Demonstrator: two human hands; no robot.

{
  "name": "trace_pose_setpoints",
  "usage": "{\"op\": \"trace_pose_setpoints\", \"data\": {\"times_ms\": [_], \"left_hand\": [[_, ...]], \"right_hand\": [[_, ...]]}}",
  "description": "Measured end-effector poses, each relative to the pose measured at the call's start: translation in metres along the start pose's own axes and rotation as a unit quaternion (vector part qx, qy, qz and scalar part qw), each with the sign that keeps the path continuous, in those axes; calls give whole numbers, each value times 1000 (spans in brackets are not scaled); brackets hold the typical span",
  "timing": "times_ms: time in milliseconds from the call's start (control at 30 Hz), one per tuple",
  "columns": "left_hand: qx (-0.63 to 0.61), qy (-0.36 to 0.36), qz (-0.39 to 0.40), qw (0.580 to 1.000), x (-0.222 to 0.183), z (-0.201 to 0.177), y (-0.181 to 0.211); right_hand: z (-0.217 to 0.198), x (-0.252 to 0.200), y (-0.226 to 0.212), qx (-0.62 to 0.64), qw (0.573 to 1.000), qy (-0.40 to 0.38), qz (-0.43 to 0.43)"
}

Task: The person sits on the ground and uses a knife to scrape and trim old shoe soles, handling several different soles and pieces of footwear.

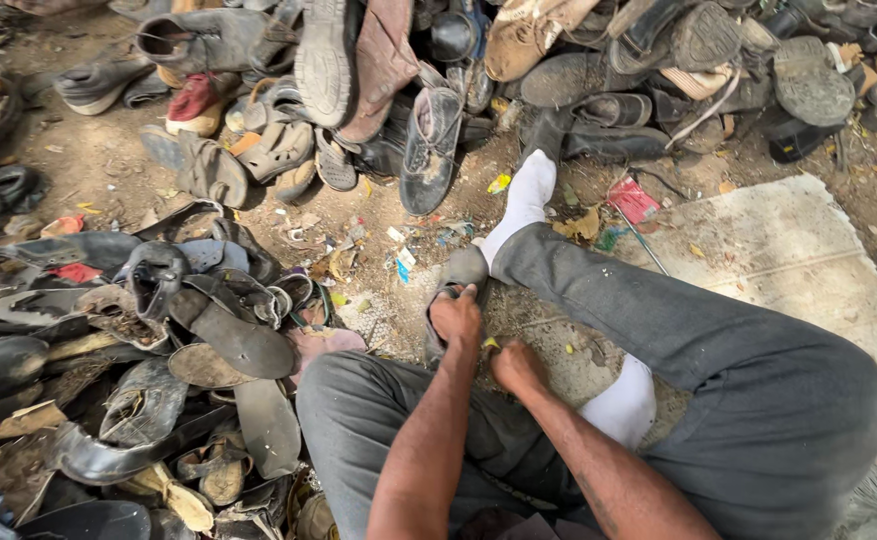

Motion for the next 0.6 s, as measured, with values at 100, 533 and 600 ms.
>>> {"op": "trace_pose_setpoints", "data": {"times_ms": [100, 533, 600], "left_hand": [[-91, 46, -16, 995, -1, 6, -1], [306, -198, 203, 909, -31, -24, 36], [291, -195, 229, 908, -36, -32, 43]], "right_hand": [[-16, -3, -12, -5, 999, 42, -7], [-9, 29, -3, 53, 994, -40, -88], [2, 36, 3, 92, 990, -106, -15]]}}
Point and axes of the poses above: each hand's wrist, its own x-axis towards the middle knuckle, its own z-axis out of the palm, y = z × x, the point moved 8 cm from there along x, towards the middle knuckle, and after that the axes turned 6 degrees about z, right-handed, at the moved point
